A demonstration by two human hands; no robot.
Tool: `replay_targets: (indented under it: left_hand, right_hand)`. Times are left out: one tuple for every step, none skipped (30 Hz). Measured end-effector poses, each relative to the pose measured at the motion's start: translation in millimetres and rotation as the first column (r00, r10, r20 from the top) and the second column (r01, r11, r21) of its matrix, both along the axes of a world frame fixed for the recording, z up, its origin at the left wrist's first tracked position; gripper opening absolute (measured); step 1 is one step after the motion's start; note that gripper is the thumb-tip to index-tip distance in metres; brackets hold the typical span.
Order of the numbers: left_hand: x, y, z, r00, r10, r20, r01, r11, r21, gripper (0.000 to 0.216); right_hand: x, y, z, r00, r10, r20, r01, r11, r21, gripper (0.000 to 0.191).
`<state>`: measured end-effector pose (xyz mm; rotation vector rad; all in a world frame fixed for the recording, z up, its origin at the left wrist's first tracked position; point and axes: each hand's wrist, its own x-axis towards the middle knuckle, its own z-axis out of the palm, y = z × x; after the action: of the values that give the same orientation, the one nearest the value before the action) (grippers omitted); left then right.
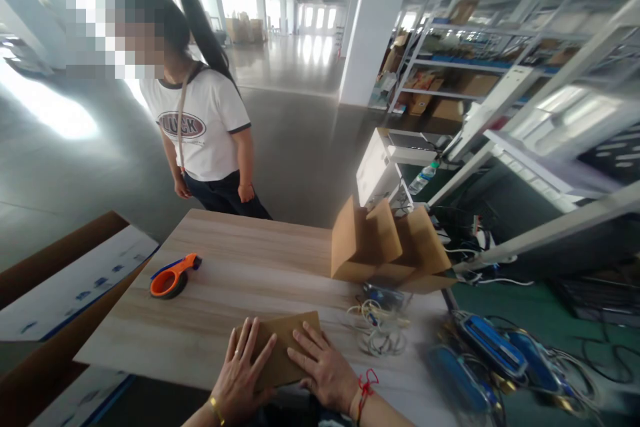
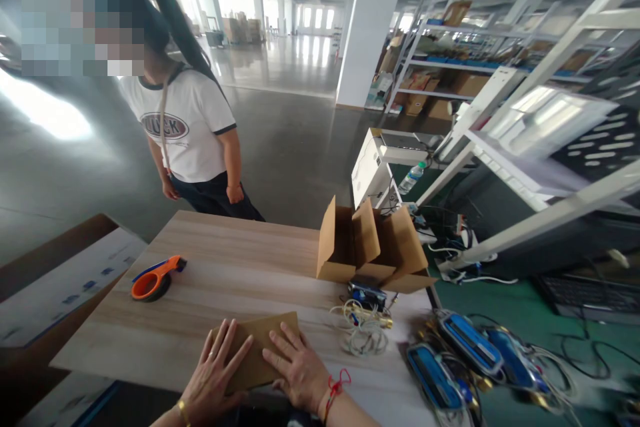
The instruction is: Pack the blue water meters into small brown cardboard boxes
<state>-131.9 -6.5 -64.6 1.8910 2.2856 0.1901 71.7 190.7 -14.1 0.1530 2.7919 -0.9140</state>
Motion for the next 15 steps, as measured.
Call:
replay_targets:
  left_hand:
    - [0, -1, -4.6, 0.997, -0.029, -0.065, 0.033, 0.997, 0.066, 0.091]
    - [0, -1, -8.0, 0.989, -0.052, -0.138, 0.07, 0.989, 0.132, 0.09]
    - [0, -1, -10.0, 0.975, -0.064, -0.211, 0.107, 0.975, 0.196, 0.089]
    - [0, 1, -10.5, 0.959, -0.065, -0.275, 0.138, 0.958, 0.252, 0.089]
    - [1, 3, -9.9, 0.944, -0.06, -0.325, 0.161, 0.942, 0.294, 0.09]
    - [2, 6, -8.2, 0.928, -0.069, -0.366, 0.197, 0.925, 0.326, 0.091]
    - [3, 9, -6.0, 0.91, -0.097, -0.404, 0.251, 0.903, 0.349, 0.091]
    - [4, 13, -3.8, 0.885, -0.142, -0.443, 0.32, 0.878, 0.357, 0.09]
    - [5, 16, -2.0, 0.858, -0.191, -0.477, 0.386, 0.852, 0.353, 0.087]
    - [6, 19, -1.3, 0.835, -0.227, -0.501, 0.434, 0.832, 0.346, 0.082]
    - [7, 22, -1.9, 0.825, -0.243, -0.511, 0.456, 0.82, 0.345, 0.076]
    - [8, 24, -4.0, 0.825, -0.237, -0.513, 0.453, 0.819, 0.351, 0.068]
    - [10, 24, -7.3, 0.831, -0.217, -0.512, 0.436, 0.826, 0.358, 0.06]
    - [11, 25, -11.5, 0.834, -0.196, -0.516, 0.422, 0.829, 0.366, 0.051]
    - [12, 24, -16.1, 0.837, -0.164, -0.522, 0.4, 0.835, 0.378, 0.044]
  right_hand:
    - [2, 0, 0.5, 1.0, 0.003, -0.014, -0.003, 1.0, -0.002, 0.058]
    - [4, -1, 0.3, 1.0, 0.005, -0.021, -0.005, 1.0, -0.001, 0.056]
    - [6, -1, -0.6, 1.0, 0.007, -0.019, -0.007, 1.0, 0.001, 0.055]
    - [8, -2, -2.1, 1.0, 0.008, -0.005, -0.008, 1.0, -0.001, 0.055]
    - [9, -2, -3.9, 1.0, 0.01, 0.014, -0.01, 1.0, -0.009, 0.056]
    - [10, -3, -5.8, 0.999, 0.011, 0.031, -0.01, 1.0, -0.021, 0.057]
    - [11, -3, -7.4, 0.999, 0.009, 0.04, -0.008, 0.999, -0.034, 0.058]
    - [11, -4, -8.3, 0.999, 0.006, 0.038, -0.004, 0.999, -0.045, 0.059]
    - [10, -5, -8.5, 1.0, 0.002, 0.025, -0.001, 0.999, -0.051, 0.06]
    - [9, -6, -7.8, 1.0, -0.006, 0.007, 0.006, 0.999, -0.052, 0.061]
    - [8, -8, -6.4, 1.0, -0.015, -0.01, 0.014, 0.999, -0.052, 0.064]
    - [7, -9, -4.2, 0.999, -0.031, -0.025, 0.03, 0.998, -0.05, 0.065]
    - [4, -9, -1.2, 0.996, -0.069, -0.048, 0.067, 0.997, -0.041, 0.065]
    - [2, -7, 2.6, 0.986, -0.138, -0.09, 0.136, 0.99, -0.022, 0.059]
    - [-1, -2, 7.5, 0.96, -0.233, -0.157, 0.237, 0.971, 0.009, 0.05]
